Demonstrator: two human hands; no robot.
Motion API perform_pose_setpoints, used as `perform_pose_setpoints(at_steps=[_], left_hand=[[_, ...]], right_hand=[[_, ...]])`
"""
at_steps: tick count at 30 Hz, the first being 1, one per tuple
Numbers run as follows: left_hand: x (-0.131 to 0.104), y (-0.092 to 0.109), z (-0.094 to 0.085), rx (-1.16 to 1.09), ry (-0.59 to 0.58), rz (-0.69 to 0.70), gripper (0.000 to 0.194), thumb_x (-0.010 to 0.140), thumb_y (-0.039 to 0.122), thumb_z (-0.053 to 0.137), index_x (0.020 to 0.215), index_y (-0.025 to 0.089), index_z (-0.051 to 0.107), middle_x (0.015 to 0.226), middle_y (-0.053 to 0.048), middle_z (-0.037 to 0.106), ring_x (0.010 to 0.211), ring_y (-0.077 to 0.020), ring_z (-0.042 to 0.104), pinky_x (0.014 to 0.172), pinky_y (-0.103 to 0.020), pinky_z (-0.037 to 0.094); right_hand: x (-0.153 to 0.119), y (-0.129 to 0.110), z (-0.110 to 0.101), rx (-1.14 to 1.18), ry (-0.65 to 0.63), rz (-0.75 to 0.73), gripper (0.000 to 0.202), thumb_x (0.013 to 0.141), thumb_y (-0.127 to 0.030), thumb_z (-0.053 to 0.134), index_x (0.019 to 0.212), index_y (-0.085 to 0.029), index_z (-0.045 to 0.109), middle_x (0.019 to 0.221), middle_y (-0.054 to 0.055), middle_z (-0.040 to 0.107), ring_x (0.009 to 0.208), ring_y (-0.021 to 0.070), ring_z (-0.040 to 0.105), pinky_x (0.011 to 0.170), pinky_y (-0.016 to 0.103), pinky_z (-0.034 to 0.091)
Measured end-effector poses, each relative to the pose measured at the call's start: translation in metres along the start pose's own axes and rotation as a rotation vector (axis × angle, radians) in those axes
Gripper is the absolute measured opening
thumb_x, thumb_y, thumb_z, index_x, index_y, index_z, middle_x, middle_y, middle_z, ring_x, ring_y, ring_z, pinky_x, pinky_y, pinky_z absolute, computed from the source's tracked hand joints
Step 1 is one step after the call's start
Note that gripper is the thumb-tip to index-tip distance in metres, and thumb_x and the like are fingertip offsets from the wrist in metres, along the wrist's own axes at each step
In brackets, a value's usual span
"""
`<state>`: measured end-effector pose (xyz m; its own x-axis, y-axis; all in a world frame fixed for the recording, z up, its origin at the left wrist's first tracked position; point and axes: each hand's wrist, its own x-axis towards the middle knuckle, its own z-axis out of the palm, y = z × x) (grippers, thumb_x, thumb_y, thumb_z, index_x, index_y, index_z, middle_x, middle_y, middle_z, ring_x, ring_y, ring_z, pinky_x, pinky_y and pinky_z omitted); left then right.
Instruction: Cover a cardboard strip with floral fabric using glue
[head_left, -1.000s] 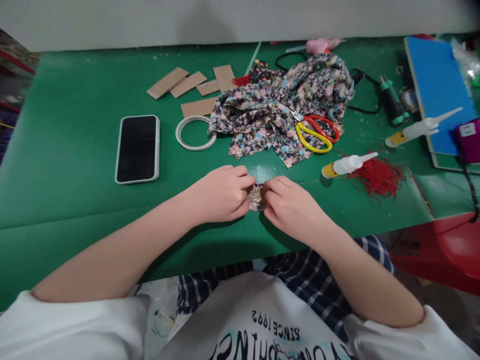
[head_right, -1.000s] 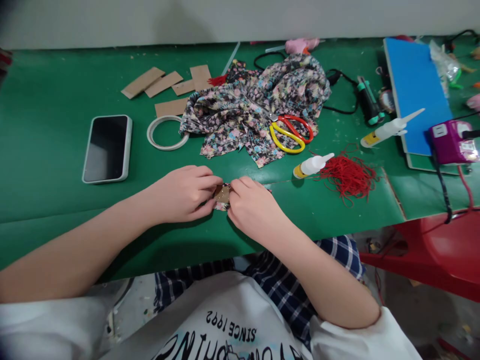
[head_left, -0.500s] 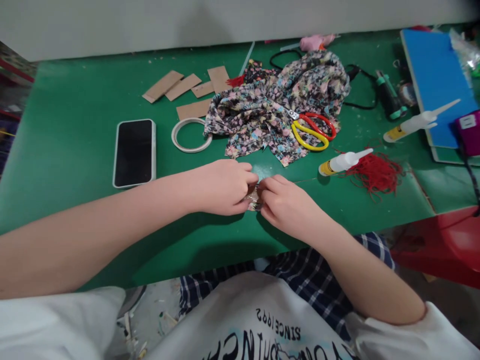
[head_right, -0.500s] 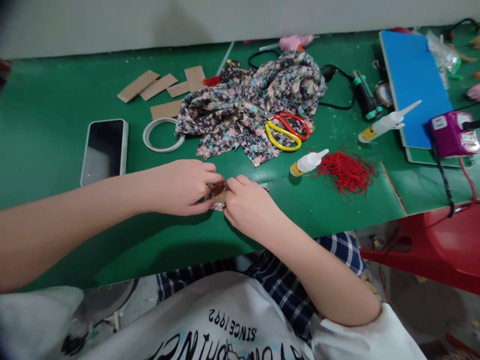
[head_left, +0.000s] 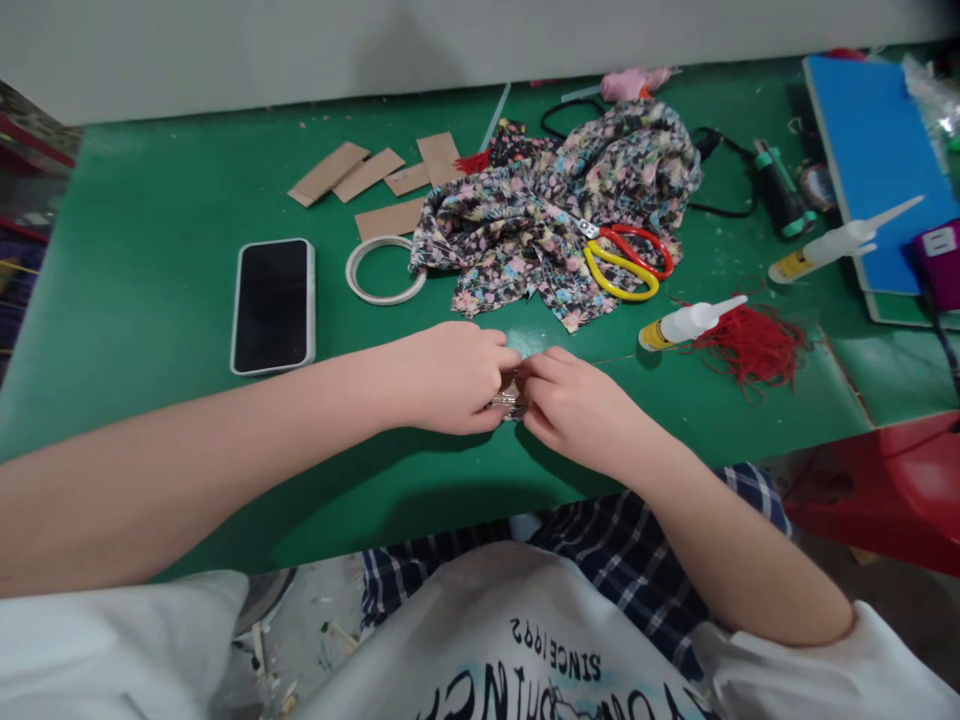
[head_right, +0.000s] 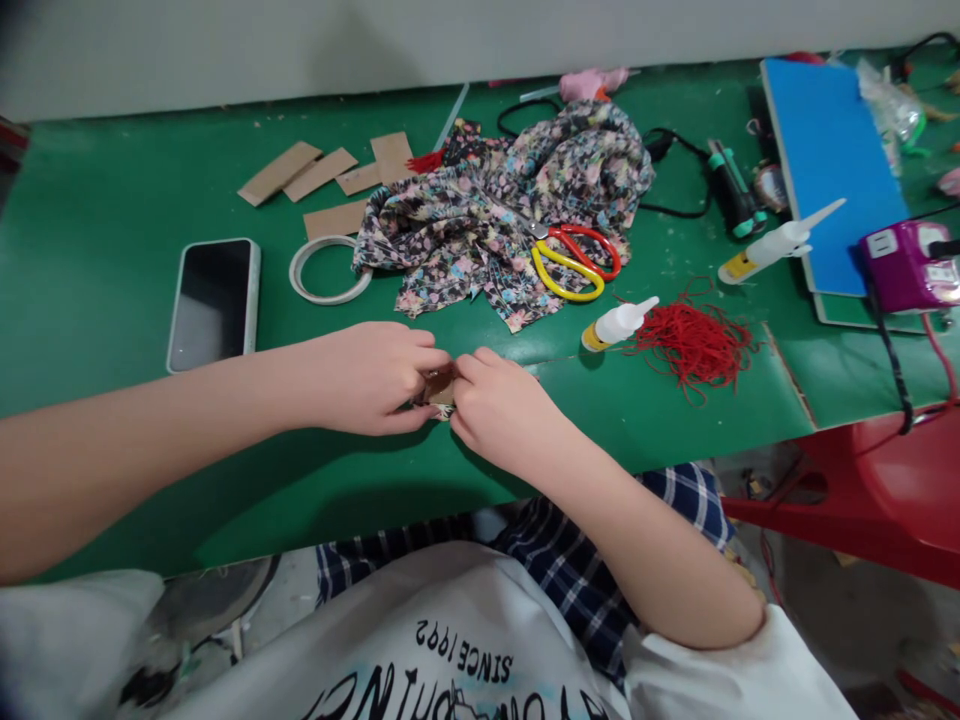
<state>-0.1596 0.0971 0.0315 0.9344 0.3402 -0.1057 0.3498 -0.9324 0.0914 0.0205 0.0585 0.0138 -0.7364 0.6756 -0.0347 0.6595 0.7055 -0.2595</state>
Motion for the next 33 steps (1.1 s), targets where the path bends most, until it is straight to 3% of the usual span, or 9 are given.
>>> perform_pose_setpoints(at_steps=[16,26,33], left_hand=[[0.0019,0.0034,-0.0051,0.029,-0.077,-0.046,0.038,0.083,0.039,0.046,0.058,0.014,0.061,0.075,-0.006,0.058,0.063,-0.0151,0.049,0.056,-0.031,0.032],[-0.0008,0.0018,-0.0005,0.075,-0.021,-0.011,0.039,0.084,0.041,0.047,0.06,0.014,0.062,0.081,-0.008,0.057,0.073,-0.0188,0.047,0.058,-0.032,0.031],[0.0029,0.0001,-0.0038,0.079,-0.058,0.041,0.038,0.084,0.039,0.047,0.059,0.015,0.062,0.075,-0.007,0.059,0.072,-0.0194,0.046,0.058,-0.033,0.031]], right_hand=[[0.0008,0.0001,-0.0049,-0.024,-0.075,0.019,0.023,0.083,-0.02,0.043,0.083,-0.009,0.062,0.087,0.011,0.057,0.086,0.0218,0.048,0.079,0.034,0.041],[-0.0036,0.0035,-0.0002,-0.062,0.017,0.002,0.022,0.083,-0.023,0.044,0.08,-0.011,0.062,0.09,0.011,0.054,0.093,0.0232,0.044,0.081,0.036,0.039],[-0.0054,0.0024,0.0,-0.051,0.013,0.033,0.022,0.083,-0.021,0.043,0.078,-0.01,0.061,0.086,0.011,0.055,0.09,0.0224,0.044,0.08,0.035,0.04]])
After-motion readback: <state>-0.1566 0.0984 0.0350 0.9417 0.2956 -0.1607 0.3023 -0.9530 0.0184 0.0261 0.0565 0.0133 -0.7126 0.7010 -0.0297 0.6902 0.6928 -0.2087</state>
